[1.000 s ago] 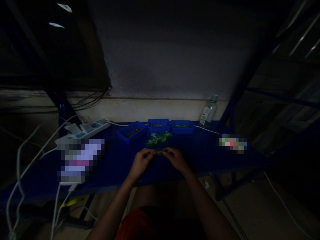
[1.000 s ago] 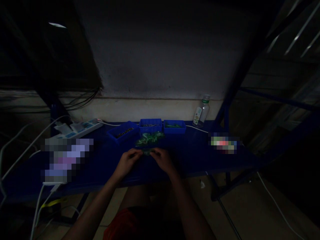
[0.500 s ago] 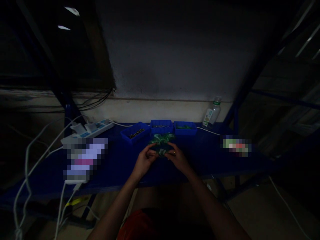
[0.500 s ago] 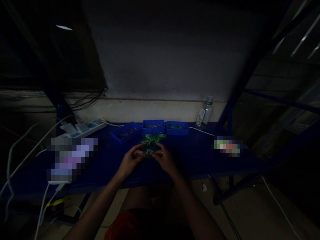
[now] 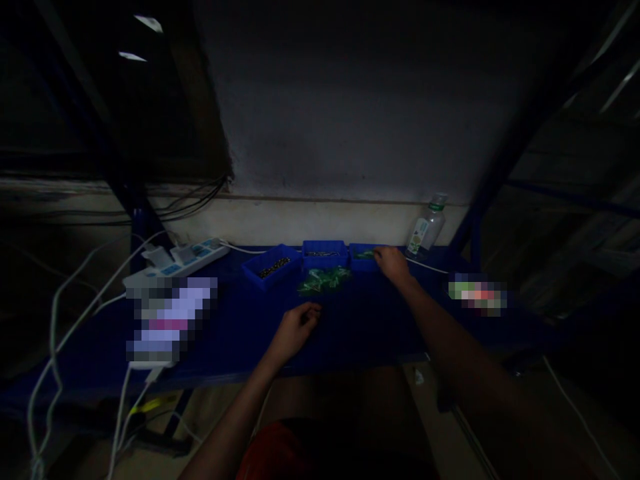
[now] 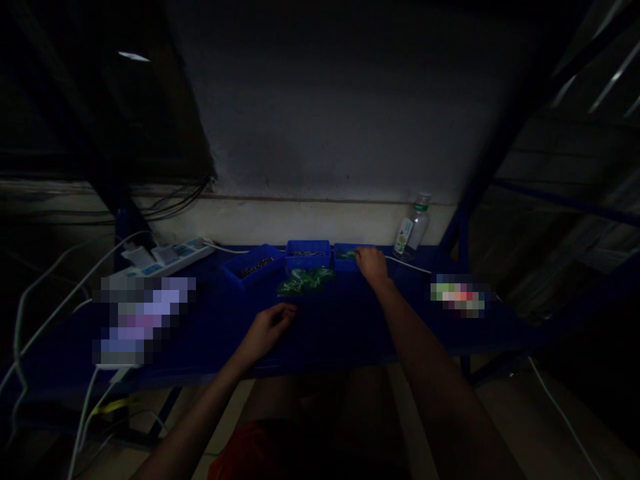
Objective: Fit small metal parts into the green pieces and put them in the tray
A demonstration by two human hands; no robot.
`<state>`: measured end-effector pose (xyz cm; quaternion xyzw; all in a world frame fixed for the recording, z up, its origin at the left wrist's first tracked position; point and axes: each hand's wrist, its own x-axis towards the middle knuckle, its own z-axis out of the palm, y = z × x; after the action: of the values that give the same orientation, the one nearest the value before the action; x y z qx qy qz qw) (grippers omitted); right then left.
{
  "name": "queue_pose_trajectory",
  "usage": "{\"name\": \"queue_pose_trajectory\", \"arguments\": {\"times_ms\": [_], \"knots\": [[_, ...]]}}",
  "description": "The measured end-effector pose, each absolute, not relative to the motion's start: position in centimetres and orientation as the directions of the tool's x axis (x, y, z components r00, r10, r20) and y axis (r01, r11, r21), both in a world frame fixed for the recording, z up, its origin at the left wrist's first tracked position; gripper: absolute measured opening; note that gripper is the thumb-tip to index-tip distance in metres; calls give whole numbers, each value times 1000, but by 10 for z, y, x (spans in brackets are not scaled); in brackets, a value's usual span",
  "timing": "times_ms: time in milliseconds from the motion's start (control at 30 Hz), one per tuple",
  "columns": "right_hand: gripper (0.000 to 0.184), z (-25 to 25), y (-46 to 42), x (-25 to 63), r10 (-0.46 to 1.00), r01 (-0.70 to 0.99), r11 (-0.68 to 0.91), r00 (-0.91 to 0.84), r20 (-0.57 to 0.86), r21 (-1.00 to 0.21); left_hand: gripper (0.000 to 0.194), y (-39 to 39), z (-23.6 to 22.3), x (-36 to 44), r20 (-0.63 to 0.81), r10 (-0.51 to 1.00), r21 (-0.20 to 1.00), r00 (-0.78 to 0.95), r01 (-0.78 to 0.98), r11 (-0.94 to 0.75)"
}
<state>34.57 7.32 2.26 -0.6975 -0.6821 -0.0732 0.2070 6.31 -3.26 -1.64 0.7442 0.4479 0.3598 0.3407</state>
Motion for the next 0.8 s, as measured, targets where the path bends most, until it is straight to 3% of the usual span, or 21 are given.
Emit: {"name": "queue_pose_trajectory", "arguments": {"times_ms": [67, 167, 300, 400, 533, 667, 800], "knots": [[38, 16, 77, 347, 969, 995, 28, -3, 246, -100, 25, -33, -16, 63, 225, 911, 824, 345, 432, -367], [51, 9, 77, 346, 977, 997, 62, -53, 204, -39, 25, -32, -17, 63, 214, 909, 816, 359, 447, -368], [52, 10, 68, 337, 959, 997, 70, -70, 273, 10, 25, -32, -17, 62, 222, 901, 805, 374, 452, -386], [48, 5, 53, 316, 897, 976, 218, -210, 388, 25, 25, -34, -15, 63, 216, 901, 808, 377, 448, -381], [51, -17, 36, 276, 821, 870, 489, -436, 368, -61, 25, -35, -13, 64, 230, 905, 818, 359, 433, -380], [55, -32, 31, 253, 836, 868, 472, -385, 390, -155, 23, -36, -12, 64, 238, 903, 826, 357, 414, -382], [36, -30, 32, 247, 818, 866, 474, -365, 444, -162, 23, -35, -14, 64, 236, 909, 831, 344, 414, -373]]}}
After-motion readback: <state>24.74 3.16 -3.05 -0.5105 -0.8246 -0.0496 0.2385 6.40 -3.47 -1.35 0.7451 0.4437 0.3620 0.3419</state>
